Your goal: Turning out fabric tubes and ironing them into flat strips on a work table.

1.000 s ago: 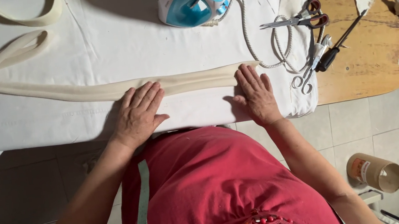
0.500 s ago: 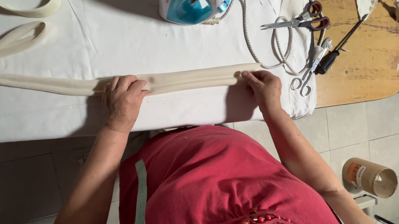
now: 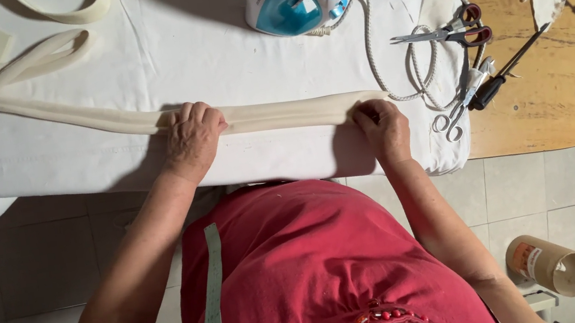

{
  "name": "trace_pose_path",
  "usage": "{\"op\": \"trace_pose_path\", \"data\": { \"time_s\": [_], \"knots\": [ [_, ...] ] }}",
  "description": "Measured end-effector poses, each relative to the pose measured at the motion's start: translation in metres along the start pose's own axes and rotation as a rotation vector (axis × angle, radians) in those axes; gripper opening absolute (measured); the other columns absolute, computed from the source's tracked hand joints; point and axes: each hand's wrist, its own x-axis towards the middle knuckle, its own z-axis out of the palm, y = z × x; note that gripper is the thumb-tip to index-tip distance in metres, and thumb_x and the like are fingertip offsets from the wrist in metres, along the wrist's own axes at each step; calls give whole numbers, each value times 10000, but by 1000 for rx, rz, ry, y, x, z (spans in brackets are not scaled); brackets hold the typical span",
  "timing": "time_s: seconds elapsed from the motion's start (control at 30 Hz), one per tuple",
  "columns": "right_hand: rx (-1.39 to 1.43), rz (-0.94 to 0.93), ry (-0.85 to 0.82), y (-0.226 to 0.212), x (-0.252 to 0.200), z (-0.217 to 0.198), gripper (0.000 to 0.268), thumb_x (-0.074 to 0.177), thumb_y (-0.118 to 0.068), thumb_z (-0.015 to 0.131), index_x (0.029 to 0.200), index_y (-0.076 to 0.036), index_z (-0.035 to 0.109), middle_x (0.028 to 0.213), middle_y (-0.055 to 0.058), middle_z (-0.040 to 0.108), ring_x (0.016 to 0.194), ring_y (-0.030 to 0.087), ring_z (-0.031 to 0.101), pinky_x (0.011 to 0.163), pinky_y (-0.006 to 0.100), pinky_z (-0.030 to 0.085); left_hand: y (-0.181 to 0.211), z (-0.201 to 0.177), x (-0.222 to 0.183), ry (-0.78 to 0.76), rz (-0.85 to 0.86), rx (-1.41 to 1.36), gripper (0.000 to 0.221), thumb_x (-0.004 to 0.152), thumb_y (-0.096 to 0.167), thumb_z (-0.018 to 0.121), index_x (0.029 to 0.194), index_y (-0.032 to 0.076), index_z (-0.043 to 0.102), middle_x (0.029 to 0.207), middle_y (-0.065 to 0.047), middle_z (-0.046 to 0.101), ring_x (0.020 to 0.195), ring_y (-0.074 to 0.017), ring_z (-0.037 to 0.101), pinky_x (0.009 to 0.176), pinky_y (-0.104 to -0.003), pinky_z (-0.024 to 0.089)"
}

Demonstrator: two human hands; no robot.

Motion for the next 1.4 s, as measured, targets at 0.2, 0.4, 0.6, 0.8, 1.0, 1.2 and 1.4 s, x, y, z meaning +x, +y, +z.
{"op": "trace_pose_path", "data": {
  "time_s": [0.2, 0.4, 0.6, 0.8, 1.0, 1.2, 1.4],
  "knots": [
    [-228, -317, -14, -8, -1, -5, 135, 842, -207, 633, 929, -124, 570, 865, 69, 527, 803, 318, 606, 690, 417, 511, -3, -5, 5, 47, 55, 45, 199, 881, 303, 558, 804, 168, 434, 865, 13, 420, 880, -187, 442, 687, -320, 406],
    [222, -615, 164, -10, 3, -24, 117, 799, -96, 708, 824, -64, 598, 1024, 108, 534, 952, 263, 527, 704, 285, 442, -18, -8, 5, 119, 128, -2, 216, 913, 364, 533, 851, 170, 461, 674, -10, 430, 690, -210, 508, 636, -313, 410],
    [377, -343, -35, 16, 5, -18, 59, 918, -154, 591, 911, -111, 550, 806, 45, 610, 824, 180, 603, 778, 291, 455, -18, -42, -5, -30, 55, -163, 334, 777, 441, 609, 944, 174, 501, 653, -41, 625, 607, -242, 638, 591, -331, 499],
    [327, -267, -9, 3, 0, 1, 147, 871, -129, 649, 971, -73, 556, 818, 108, 631, 807, 231, 630, 769, 368, 477, -25, -45, 13, 139, 221, 67, 359, 746, 502, 654, 897, 202, 526, 683, 4, 560, 607, -185, 600, 599, -286, 489],
    [219, -260, -5, 19, 4, 0, 367, 735, -75, 754, 1053, -54, 572, 864, 111, 643, 808, 227, 625, 718, 356, 515, 52, -11, 33, 228, 485, -68, 356, 746, 338, 662, 1045, 158, 591, 1040, -53, 578, 1027, -237, 542, 777, -371, 442],
    [286, -400, 174, 47, 7, 0, 411, 729, -22, 744, 1079, -17, 529, 1036, 134, 532, 889, 249, 562, 705, 310, 486, 102, 10, 45, -33, 559, -192, 726, 770, 578, 508, 1340, 140, 406, 1386, -43, 415, 1302, -192, 337, 1071, -408, 228],
    [231, -93, 216, 26, -44, -13, 177, 909, -288, 596, 988, -140, 654, 811, 73, 622, 741, 265, 622, 686, 347, 492, 101, 1, 49, -97, 609, -175, 739, 753, 604, 469, 1350, 176, 390, 1418, -28, 373, 1312, -178, 319, 1084, -406, 208]
  ]
}}
